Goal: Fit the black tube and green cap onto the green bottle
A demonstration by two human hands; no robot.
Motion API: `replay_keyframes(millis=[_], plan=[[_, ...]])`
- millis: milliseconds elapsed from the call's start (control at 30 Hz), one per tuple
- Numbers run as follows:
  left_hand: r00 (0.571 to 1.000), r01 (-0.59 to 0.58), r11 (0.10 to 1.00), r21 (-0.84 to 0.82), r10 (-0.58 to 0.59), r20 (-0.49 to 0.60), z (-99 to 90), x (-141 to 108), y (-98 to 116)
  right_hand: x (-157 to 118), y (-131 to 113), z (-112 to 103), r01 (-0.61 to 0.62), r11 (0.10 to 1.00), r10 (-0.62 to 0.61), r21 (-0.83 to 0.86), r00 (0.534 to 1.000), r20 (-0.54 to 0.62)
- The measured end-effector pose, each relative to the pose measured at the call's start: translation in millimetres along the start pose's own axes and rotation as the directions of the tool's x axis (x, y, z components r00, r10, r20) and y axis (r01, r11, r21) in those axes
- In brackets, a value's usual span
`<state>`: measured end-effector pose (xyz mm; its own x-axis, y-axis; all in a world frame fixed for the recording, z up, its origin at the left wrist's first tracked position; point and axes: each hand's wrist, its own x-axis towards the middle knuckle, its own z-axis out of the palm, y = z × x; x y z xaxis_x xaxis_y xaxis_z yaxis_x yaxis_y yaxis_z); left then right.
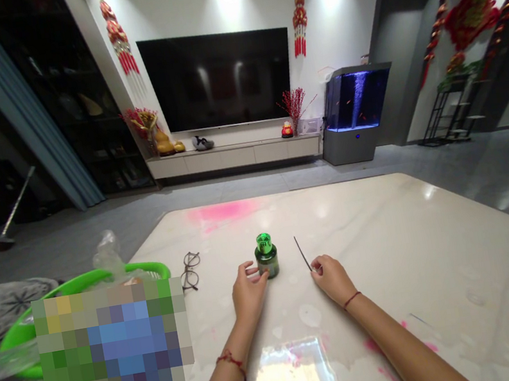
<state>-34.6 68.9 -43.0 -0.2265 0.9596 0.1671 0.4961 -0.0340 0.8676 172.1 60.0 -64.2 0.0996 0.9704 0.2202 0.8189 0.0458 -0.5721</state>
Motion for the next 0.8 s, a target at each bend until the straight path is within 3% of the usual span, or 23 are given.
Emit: replay_keyframes(millis=[533, 800], plan=[[0.995, -0.069, 0.997, 0.023, 0.067, 0.079, 9.9, -3, 2, -1, -3, -1, 0.026, 1.0, -0.027, 0.01, 0.998, 0.064], [0.99, -0.096, 0.993, 0.064, 0.088, 0.109, 14.2, 0, -1, -1, -2, -5, -0.037, 0.999, 0.036, 0.012, 0.998, 0.059]])
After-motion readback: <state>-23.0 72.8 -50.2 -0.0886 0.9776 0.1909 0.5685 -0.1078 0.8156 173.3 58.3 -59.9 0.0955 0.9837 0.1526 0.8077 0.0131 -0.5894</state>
